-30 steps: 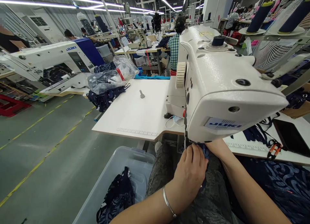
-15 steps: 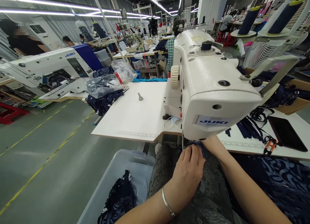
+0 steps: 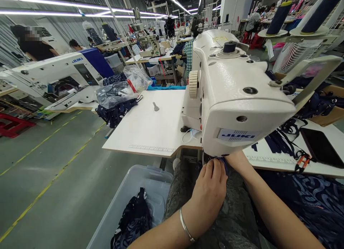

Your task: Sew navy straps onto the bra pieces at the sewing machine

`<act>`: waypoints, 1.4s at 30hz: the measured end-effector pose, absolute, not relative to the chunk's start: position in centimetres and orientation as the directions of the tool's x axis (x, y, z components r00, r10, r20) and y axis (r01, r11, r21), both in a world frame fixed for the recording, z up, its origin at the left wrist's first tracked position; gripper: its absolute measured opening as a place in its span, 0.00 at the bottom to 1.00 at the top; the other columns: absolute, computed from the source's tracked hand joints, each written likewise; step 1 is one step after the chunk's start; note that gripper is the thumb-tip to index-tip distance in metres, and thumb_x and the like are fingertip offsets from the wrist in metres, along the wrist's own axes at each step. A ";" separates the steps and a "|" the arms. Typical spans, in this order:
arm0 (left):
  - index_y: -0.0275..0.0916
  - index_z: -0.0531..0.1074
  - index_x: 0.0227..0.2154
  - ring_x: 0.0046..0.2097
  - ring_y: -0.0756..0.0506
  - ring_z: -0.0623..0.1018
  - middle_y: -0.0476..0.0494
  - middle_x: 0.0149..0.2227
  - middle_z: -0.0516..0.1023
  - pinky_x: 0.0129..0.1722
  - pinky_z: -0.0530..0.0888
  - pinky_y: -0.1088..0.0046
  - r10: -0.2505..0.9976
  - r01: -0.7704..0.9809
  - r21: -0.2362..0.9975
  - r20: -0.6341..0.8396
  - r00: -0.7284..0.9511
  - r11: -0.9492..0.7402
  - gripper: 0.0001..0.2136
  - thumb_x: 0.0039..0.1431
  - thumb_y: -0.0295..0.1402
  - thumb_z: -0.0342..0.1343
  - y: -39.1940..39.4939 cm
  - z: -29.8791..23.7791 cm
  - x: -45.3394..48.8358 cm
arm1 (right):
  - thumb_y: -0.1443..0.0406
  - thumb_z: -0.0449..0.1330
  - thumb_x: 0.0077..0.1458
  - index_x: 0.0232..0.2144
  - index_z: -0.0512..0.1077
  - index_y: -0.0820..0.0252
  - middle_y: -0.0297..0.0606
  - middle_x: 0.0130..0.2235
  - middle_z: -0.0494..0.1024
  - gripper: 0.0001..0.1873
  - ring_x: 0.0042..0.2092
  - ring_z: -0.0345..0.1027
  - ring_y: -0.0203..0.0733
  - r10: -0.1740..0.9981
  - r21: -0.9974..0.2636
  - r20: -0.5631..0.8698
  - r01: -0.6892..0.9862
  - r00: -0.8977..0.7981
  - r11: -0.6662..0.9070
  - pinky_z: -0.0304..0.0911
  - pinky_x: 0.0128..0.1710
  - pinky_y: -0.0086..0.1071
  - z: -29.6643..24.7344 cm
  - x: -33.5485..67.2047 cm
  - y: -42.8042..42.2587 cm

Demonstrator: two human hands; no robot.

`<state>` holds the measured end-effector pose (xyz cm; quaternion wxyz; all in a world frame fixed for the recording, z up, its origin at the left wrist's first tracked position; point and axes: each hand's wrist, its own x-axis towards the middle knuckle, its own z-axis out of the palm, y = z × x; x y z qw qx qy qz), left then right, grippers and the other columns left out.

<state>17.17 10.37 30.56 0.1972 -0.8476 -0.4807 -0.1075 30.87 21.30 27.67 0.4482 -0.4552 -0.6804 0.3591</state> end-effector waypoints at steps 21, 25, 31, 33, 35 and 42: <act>0.27 0.68 0.54 0.54 0.40 0.71 0.34 0.53 0.71 0.52 0.73 0.65 0.748 0.873 -0.185 0.454 0.484 -0.452 0.16 0.68 0.31 0.49 10.6 29.6 17.3 | 0.59 0.53 0.52 0.37 0.75 0.57 0.45 0.42 0.81 0.14 0.43 0.74 0.53 0.932 -0.807 0.334 0.469 -0.141 0.359 0.70 0.46 0.44 27.3 30.8 21.8; 0.28 0.69 0.52 0.52 0.39 0.72 0.34 0.52 0.72 0.49 0.74 0.63 0.719 0.877 -0.085 0.538 0.439 -0.472 0.16 0.68 0.33 0.49 10.7 29.3 16.8 | 0.60 0.52 0.52 0.37 0.76 0.56 0.45 0.42 0.81 0.15 0.50 0.71 0.55 0.911 -0.788 0.371 0.458 -0.180 0.411 0.67 0.51 0.48 27.9 30.6 21.9; 0.34 0.65 0.53 0.54 0.42 0.69 0.34 0.51 0.69 0.54 0.69 0.62 0.816 0.734 0.511 0.569 0.102 -0.447 0.15 0.69 0.37 0.44 10.0 28.6 14.0 | 0.58 0.53 0.56 0.44 0.76 0.57 0.46 0.48 0.79 0.18 0.55 0.68 0.56 0.901 -0.819 0.356 0.382 -0.246 0.428 0.67 0.52 0.50 27.6 30.5 22.1; 0.34 0.64 0.50 0.48 0.43 0.71 0.36 0.46 0.70 0.49 0.71 0.65 0.924 0.577 0.755 0.382 0.002 -0.313 0.18 0.69 0.43 0.42 10.0 27.9 12.6 | 0.58 0.54 0.57 0.47 0.76 0.57 0.47 0.49 0.78 0.19 0.57 0.66 0.56 0.903 -0.833 0.350 0.359 -0.248 0.421 0.67 0.52 0.50 27.4 30.4 22.0; 0.35 0.68 0.40 0.36 0.47 0.70 0.46 0.33 0.68 0.37 0.70 0.71 0.993 0.380 0.919 0.080 0.087 -0.107 0.22 0.67 0.51 0.41 10.1 27.1 11.0 | 0.59 0.55 0.58 0.48 0.75 0.58 0.48 0.51 0.76 0.19 0.58 0.65 0.57 0.909 -0.849 0.349 0.333 -0.229 0.410 0.67 0.52 0.49 27.4 30.3 21.7; 0.36 0.61 0.18 0.25 0.53 0.57 0.54 0.21 0.56 0.25 0.55 0.76 0.959 0.248 0.955 -0.214 0.187 0.165 0.28 0.51 0.58 0.58 9.5 24.4 3.3 | 0.55 0.58 0.56 0.50 0.75 0.57 0.46 0.52 0.76 0.22 0.57 0.66 0.57 0.942 -0.929 0.269 0.203 -0.203 0.309 0.65 0.54 0.49 28.4 30.3 20.9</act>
